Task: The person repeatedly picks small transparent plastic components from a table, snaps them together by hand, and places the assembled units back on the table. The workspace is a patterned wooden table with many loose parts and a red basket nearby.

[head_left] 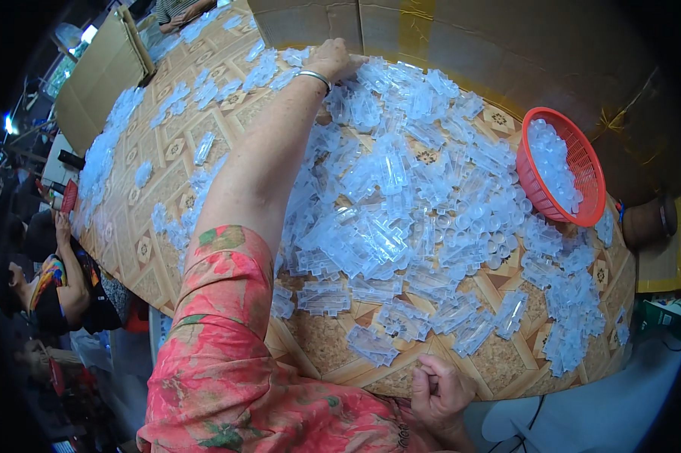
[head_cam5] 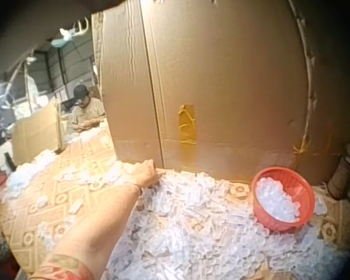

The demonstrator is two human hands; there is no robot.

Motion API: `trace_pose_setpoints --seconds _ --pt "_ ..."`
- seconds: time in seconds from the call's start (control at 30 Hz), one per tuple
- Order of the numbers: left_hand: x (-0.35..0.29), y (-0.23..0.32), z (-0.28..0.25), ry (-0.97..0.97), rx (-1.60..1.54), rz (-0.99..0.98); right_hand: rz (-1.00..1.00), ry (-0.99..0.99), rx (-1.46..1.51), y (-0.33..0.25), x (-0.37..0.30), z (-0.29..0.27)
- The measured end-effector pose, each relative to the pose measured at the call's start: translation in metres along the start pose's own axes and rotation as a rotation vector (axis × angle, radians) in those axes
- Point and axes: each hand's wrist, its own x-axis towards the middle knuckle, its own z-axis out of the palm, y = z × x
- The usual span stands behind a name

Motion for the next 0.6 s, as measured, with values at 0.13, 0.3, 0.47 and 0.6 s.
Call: trace_pose_setpoints --seconds 0.13,0.3,0.47,0.6 --pt "-0.01 -0.014 0.003 0.02 -0.011 0.153 -0.012 0.005 -0.016 -0.002 0.001 0.0" --pt "-0.041 -0.016 -0.011 -0.091 0.036 0.411 -0.037 0.049 -0.074 -0.004 0.003 0.003" --pt "-0.087 -0.027 -0.016 -0.154 -0.064 0.613 -0.074 0.092 -0.094 0.0 0.001 0.007" --pt "-0.126 -0.037 -0.028 -0.192 -0.36 0.656 -0.067 0.117 -0.113 -0.003 0.0 0.009"
